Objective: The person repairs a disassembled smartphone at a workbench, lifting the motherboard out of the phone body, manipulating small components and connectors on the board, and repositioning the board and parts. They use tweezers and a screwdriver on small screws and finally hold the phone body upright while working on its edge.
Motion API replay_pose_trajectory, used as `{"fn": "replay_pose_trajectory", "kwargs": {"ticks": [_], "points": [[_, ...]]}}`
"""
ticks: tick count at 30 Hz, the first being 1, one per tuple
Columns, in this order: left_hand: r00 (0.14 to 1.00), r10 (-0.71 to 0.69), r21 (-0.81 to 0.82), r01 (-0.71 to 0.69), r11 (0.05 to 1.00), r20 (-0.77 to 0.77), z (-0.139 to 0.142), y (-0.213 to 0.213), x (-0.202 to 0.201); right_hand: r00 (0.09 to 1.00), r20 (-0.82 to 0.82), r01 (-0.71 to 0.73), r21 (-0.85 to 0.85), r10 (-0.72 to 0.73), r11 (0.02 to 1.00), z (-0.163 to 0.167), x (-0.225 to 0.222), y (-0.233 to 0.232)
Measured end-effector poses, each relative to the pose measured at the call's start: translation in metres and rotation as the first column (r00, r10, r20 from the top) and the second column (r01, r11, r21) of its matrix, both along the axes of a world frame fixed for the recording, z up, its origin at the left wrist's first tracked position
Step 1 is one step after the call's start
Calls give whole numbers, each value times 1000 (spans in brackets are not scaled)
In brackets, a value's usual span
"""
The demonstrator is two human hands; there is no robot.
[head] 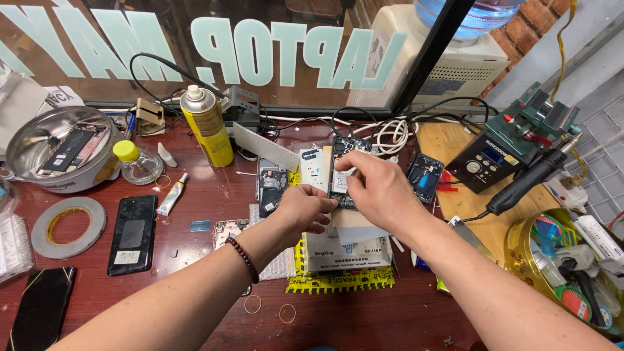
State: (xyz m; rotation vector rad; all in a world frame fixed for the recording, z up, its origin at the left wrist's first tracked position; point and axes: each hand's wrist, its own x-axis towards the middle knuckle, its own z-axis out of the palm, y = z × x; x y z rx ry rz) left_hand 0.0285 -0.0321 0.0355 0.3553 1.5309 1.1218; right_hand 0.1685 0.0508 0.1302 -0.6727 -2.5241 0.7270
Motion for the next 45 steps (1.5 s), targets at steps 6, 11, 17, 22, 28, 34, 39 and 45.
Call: {"fn": "replay_pose_trajectory", "kwargs": {"ticks": [6,11,17,22,28,34,39,45], "points": [[1000,-5,-9,5,1000,-20,-1,1,-1,997,70,46,-19,-45,999,3,2,7],[1000,-9,-1,9,1000,-19,-2,2,0,999,12,44,-101,-43,994,4,5,4],[1000,-10,2,10,1000,-29,1,1,-1,999,-24,37,-216,-44,976,3,4,0],[981,38,48,-29,998,-189,1,-3,1,999,10,32,-46,-32,998,0,4,0],[918,47,228,48,973,-394,-8,-2,9,997,-15,77,-122,-79,990,-4,6,5],[905,35,220,65,973,-425,-14,6,13,998,-20,51,-244,-57,968,-7,5,12],[886,1,177,92,980,-463,-14,7,12,997,-21,61,-403,-76,913,-10,4,15],[915,20,212,73,975,-404,-11,6,13,991,-111,22,-445,-80,895,-17,3,18]]}}
